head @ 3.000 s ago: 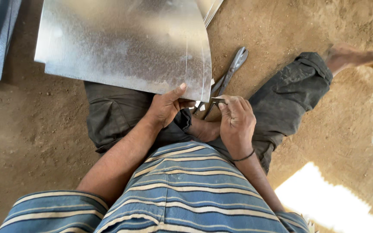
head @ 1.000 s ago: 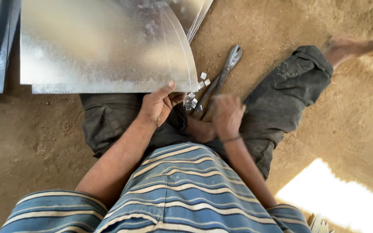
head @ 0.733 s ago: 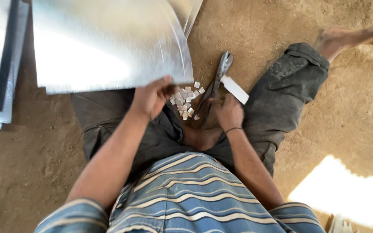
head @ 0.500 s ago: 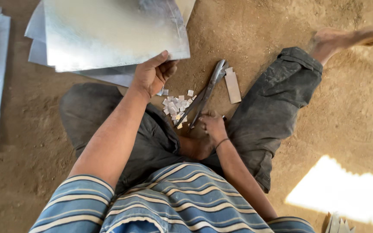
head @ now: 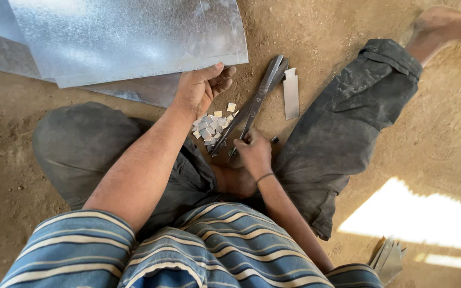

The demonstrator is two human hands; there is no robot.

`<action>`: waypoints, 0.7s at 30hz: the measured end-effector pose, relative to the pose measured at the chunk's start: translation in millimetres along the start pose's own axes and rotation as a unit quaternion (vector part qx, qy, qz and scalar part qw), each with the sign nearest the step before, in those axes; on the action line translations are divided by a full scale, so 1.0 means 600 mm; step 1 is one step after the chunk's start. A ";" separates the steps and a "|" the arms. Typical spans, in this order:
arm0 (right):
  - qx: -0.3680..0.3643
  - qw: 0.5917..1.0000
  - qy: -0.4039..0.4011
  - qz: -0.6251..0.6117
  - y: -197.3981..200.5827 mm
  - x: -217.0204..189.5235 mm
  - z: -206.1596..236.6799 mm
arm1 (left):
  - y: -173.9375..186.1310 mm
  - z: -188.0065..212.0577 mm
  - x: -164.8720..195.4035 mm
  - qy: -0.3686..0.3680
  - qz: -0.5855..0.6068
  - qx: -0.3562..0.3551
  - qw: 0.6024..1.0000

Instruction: The person sits on the ground in a workshop and cuts galvanized sheet metal into quarter-circle pieces using hand shears, trimming edges and letting small offcut squares accumulate beside them, then sets the cut pieces on a stack of finished sheets.

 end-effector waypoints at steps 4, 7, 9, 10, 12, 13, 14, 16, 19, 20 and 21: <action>-0.159 0.877 -0.150 -0.427 -0.017 0.042 0.026 | 0.004 -0.004 -0.014 0.014 0.013 0.002 1.000; -0.181 0.887 -0.168 -0.389 -0.009 0.044 0.054 | 0.006 -0.004 -0.014 0.009 -0.002 0.005 1.000; -0.153 0.913 -0.138 -0.352 0.003 0.033 0.060 | 0.003 -0.004 -0.012 0.005 -0.020 -0.001 1.000; -0.133 0.923 -0.128 -0.339 0.009 0.029 0.066 | 0.003 -0.003 -0.011 0.005 -0.023 0.004 1.000; -0.127 0.926 -0.119 -0.335 0.015 0.023 0.088 | 0.004 0.000 -0.013 0.012 -0.027 0.013 0.999; -0.138 0.920 -0.116 -0.347 0.016 0.019 0.097 | 0.003 0.000 -0.014 0.016 -0.030 0.014 0.999; -0.150 0.915 -0.112 -0.358 0.016 0.014 0.106 | 0.003 0.001 -0.015 0.019 -0.032 0.015 0.999; -0.169 0.917 -0.095 -0.349 0.018 0.005 0.120 | 0.004 0.001 -0.019 0.024 -0.026 0.018 0.999; -0.135 0.964 -0.004 -0.229 0.036 -0.022 0.122 | 0.004 -0.001 -0.023 0.023 -0.017 0.014 0.999; -0.113 0.979 0.038 -0.168 0.042 -0.035 0.120 | 0.004 -0.002 -0.023 0.019 -0.014 0.011 1.000; -0.114 0.976 0.025 -0.182 0.040 -0.036 0.115 | 0.005 -0.002 -0.024 0.019 -0.010 0.015 1.000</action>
Point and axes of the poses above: each hand's wrist, its own z-axis away from the middle knuckle, its own y-axis out of the back of the hand, x = y × z, the point moved 9 cm from there along -z, towards the middle knuckle, and after that the axes turned 6 degrees about -y, right-handed, at the moved point
